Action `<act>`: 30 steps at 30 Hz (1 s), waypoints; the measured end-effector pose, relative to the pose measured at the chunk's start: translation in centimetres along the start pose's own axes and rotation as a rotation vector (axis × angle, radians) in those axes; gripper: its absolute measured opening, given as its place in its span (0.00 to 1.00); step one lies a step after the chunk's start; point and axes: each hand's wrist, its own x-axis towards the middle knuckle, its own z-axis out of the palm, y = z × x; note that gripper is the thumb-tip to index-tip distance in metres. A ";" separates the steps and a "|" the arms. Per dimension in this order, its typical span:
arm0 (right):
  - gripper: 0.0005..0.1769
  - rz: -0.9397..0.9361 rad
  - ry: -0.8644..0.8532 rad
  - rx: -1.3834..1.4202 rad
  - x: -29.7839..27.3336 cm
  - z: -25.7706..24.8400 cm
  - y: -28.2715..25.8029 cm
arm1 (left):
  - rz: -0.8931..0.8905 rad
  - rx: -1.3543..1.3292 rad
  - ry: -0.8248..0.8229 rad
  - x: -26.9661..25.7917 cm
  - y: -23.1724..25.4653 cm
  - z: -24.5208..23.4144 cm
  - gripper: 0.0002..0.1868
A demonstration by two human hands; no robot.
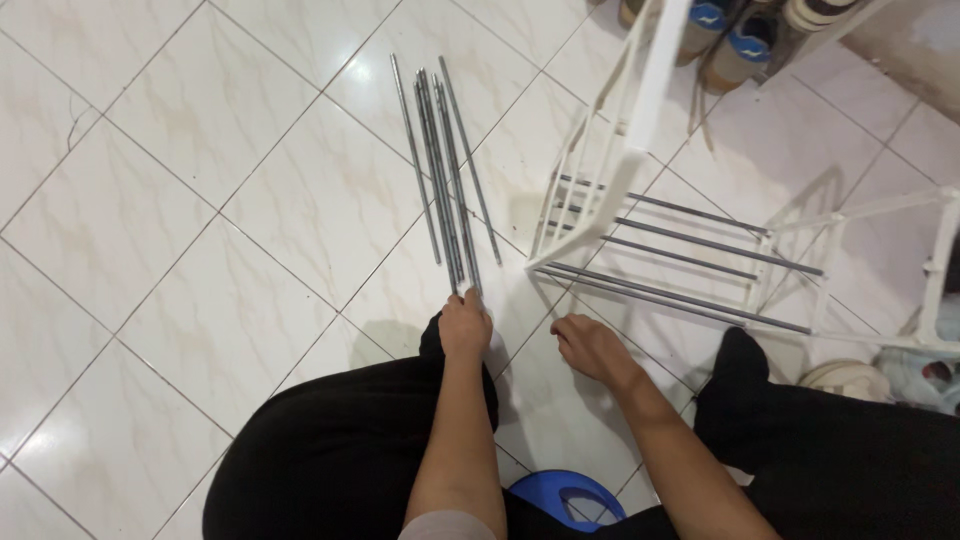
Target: The person assembles a white plastic shoe rack by inserting metal rods into the side frames. They sit on the floor and repeatedly pick up rods, align them with the frame slots, and push them into place to form the rack shelves.
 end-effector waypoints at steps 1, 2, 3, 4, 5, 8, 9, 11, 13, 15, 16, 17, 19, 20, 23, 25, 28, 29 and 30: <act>0.09 0.017 -0.013 0.017 0.3 0.4 -0.1 | 0.000 -0.009 -0.015 0.3 -0.1 -0.2 0.22; 0.10 0.030 -0.017 0.033 0.7 0.7 -0.3 | 0.000 -0.017 -0.030 0.6 -0.2 -0.3 0.22; 0.10 0.044 -0.019 0.050 1.1 1.0 -0.6 | 0.002 -0.026 -0.046 0.9 -0.4 -0.3 0.21; 0.10 0.058 -0.021 0.066 1.6 1.2 -1.0 | -0.007 -0.040 0.022 1.2 -0.6 -0.1 0.20; 0.11 0.104 -0.089 0.039 2.1 1.3 -1.4 | -0.014 -0.054 0.086 1.4 -0.7 0.2 0.20; 0.12 0.187 -0.222 -0.003 3.8 1.4 -2.4 | -0.063 0.008 0.222 2.1 -1.6 0.9 0.21; 0.12 0.175 -0.220 0.009 4.2 1.6 -2.6 | -0.085 0.045 0.262 2.4 -2.0 1.0 0.22; 0.12 0.160 -0.220 0.026 4.6 1.8 -2.7 | -0.132 0.030 0.143 2.9 -2.8 1.1 0.17; 0.12 0.152 -0.222 0.037 5.0 2.3 -2.8 | -0.177 0.008 0.068 3.1 -3.1 1.1 0.16; 0.12 0.153 -0.226 0.034 5.1 2.7 -2.7 | -0.217 -0.026 0.037 3.1 -2.7 0.8 0.16; 0.12 0.153 -0.225 0.032 5.1 2.8 -2.7 | -0.222 -0.016 0.024 3.3 -2.7 0.4 0.18; 0.12 0.150 -0.221 0.041 5.1 2.9 -2.7 | -0.225 -0.009 0.010 3.5 -2.5 0.1 0.20; 0.12 0.147 -0.212 0.057 5.1 2.8 -2.6 | -0.214 -0.001 -0.003 4.0 -2.2 -0.4 0.20; 0.13 0.165 -0.208 0.058 5.4 2.5 -2.5 | -0.198 0.000 -0.003 4.2 -2.3 -0.6 0.19; 0.13 0.208 -0.209 0.057 4.9 2.3 -2.4 | -0.191 -0.029 -0.032 4.3 -2.1 -0.9 0.15; 0.13 0.196 -0.193 0.048 5.0 2.2 -2.5 | -0.234 -0.167 0.017 4.0 -1.9 -1.5 0.14; 0.14 0.232 -0.201 0.069 5.2 2.1 -3.0 | -0.287 -0.487 0.235 2.8 -0.3 -1.5 0.14; 0.15 0.243 -0.190 0.109 5.3 2.2 -3.4 | -0.258 -0.556 0.339 2.8 0.1 -1.4 0.14; 0.15 0.253 -0.179 0.149 5.4 2.2 -3.8 | -0.228 -0.625 0.444 2.6 0.4 -1.3 0.14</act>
